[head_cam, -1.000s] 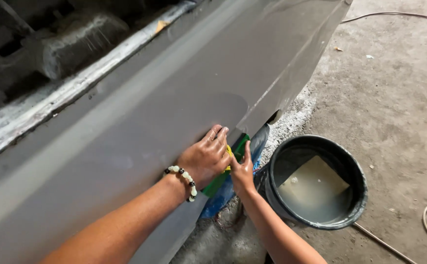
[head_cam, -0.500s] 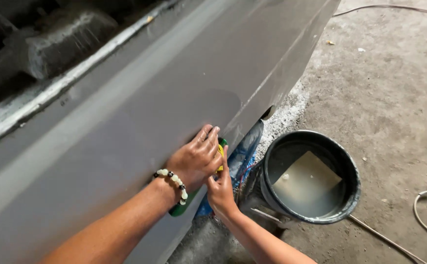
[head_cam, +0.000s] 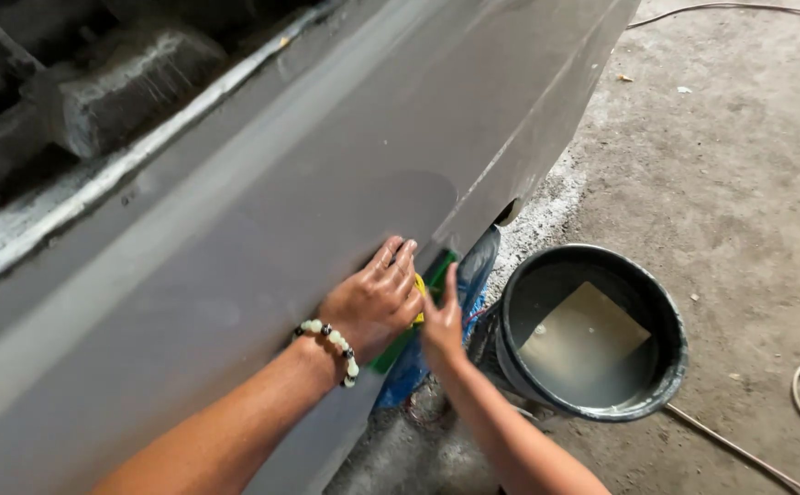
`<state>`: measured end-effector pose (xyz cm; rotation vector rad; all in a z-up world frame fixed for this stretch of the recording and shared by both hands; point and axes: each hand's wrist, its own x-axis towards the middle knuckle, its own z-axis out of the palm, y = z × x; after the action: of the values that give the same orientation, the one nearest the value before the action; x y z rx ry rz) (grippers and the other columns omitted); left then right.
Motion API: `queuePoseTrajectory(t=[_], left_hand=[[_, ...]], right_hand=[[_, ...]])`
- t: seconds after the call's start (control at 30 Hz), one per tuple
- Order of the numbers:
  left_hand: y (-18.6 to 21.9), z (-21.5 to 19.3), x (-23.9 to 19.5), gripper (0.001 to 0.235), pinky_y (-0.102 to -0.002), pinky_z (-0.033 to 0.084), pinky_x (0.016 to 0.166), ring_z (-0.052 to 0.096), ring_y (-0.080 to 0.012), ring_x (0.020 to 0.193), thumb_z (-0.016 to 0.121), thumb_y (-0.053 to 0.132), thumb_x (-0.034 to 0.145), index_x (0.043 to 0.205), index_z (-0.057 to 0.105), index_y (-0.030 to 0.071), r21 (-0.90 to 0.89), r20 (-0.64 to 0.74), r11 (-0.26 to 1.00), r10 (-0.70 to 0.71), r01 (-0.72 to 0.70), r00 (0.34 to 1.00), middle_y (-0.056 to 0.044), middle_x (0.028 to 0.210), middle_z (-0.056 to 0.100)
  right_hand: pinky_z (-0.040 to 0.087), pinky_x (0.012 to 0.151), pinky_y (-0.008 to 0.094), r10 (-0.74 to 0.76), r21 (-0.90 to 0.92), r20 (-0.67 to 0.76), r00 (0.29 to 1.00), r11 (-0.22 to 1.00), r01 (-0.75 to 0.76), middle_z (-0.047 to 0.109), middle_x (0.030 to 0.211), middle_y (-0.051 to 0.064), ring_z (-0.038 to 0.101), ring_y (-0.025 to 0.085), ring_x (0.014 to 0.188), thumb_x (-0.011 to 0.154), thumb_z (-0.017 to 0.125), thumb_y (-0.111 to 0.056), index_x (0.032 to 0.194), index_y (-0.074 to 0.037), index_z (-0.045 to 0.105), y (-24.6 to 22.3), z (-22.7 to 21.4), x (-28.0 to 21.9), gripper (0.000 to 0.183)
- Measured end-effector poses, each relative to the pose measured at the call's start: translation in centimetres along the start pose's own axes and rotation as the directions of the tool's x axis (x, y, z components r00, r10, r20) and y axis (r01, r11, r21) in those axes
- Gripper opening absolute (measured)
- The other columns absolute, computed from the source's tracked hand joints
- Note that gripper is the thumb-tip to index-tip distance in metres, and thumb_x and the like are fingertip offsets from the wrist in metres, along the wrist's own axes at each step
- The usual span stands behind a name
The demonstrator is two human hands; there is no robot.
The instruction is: The person sands the side panel of a car using a green sanding block and a yellow sponge. They repeatedly dip the tools into a bucket of water and continue sanding the grey surface of the vehicle.
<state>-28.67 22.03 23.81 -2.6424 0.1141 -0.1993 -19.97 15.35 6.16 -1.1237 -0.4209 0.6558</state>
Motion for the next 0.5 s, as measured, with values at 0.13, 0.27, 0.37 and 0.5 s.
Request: queuePoseTrajectory(t=[0.13, 0.27, 0.37, 0.5], left_hand=[[-0.5, 0.0, 0.6, 0.037, -0.052, 0.03, 0.121, 0.05, -0.039, 0.137, 0.055, 0.025, 0.088, 0.112, 0.07, 0.001, 0.036, 0.06, 0.999, 0.011, -0.014, 0.998, -0.029, 0.133, 0.063], [-0.4, 0.1, 0.3, 0.047, -0.05, 0.031, 0.118, 0.052, -0.0376, 0.134, 0.055, 0.028, 0.08, 0.114, 0.071, 0.0, 0.016, -0.04, 1.0, -0.005, 0.005, 0.999, -0.027, 0.13, 0.066], [0.2, 0.4, 0.2, 0.036, -0.052, 0.031, 0.12, 0.052, -0.0395, 0.136, 0.054, 0.026, 0.088, 0.109, 0.071, 0.002, 0.018, 0.03, 1.0, 0.0, -0.001, 1.0, -0.028, 0.129, 0.066], [-0.2, 0.2, 0.5, 0.036, -0.053, 0.03, 0.12, 0.051, -0.0388, 0.137, 0.053, 0.025, 0.087, 0.108, 0.072, 0.003, 0.051, 0.022, 0.999, 0.011, -0.013, 1.0, -0.024, 0.127, 0.067]], right_hand=[[0.045, 0.104, 0.036, -0.04, 0.02, -0.015, 0.999, 0.999, 0.04, 0.044, 0.154, 0.02, 0.049, 0.026, 0.126, 0.095, 0.057, 0.002, 0.166, -0.014, 0.017, 0.1, 1.0, -1.1, 0.083], [0.038, 0.112, 0.038, -0.354, -0.124, 0.133, 0.926, 0.921, 0.37, 0.031, 0.162, 0.024, 0.039, 0.029, 0.14, 0.093, 0.057, 0.009, 0.166, -0.008, 0.015, 0.7, 1.2, -3.5, 0.086], [0.043, 0.108, 0.037, -0.09, 0.033, -0.011, 0.996, 0.995, 0.09, 0.043, 0.154, 0.025, 0.05, 0.028, 0.128, 0.095, 0.058, 0.0, 0.167, -0.013, 0.015, 2.1, -0.9, 1.9, 0.085], [0.046, 0.106, 0.037, 0.068, 0.015, -0.08, 0.994, 0.998, -0.067, 0.05, 0.15, 0.023, 0.054, 0.028, 0.125, 0.097, 0.058, -0.007, 0.167, -0.015, 0.018, 4.2, -1.1, 0.4, 0.081]])
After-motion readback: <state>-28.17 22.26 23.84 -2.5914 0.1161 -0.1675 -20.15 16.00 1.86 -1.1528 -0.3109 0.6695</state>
